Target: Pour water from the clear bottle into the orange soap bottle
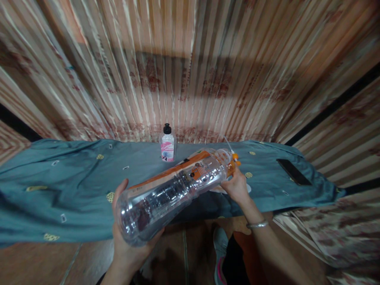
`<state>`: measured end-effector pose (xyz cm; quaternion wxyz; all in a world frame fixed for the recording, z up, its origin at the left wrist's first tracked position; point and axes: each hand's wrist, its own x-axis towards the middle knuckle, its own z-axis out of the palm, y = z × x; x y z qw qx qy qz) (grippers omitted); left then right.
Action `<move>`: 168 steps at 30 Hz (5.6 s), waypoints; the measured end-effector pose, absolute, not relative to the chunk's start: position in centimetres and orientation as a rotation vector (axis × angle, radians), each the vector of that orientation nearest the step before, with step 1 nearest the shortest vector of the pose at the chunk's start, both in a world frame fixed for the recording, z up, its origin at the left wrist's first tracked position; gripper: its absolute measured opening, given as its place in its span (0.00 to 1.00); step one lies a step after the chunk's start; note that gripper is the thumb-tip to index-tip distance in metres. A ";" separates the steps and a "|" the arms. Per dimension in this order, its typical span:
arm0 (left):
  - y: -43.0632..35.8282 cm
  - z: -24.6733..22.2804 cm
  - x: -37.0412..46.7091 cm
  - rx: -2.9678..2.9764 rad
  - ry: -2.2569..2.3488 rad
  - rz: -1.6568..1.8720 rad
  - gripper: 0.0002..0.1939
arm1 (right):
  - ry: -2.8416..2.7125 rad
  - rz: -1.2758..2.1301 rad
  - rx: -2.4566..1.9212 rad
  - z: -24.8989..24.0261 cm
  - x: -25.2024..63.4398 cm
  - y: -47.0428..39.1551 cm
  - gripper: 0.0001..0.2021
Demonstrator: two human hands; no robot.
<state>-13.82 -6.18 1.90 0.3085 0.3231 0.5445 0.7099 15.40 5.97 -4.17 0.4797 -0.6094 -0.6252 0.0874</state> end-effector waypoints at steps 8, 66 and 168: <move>-6.1 1.1 -14.8 0.932 1.434 1.876 0.63 | -1.511 0.243 -1.492 -4.0 15.3 5.9 0.33; -4.9 -1.5 -19.6 1.787 1.574 1.829 0.65 | -1.507 0.242 -1.502 -4.0 15.3 6.0 0.32; -4.9 -0.7 -19.1 1.918 1.543 1.827 0.65 | -1.511 0.195 -1.483 -4.3 15.4 6.1 0.31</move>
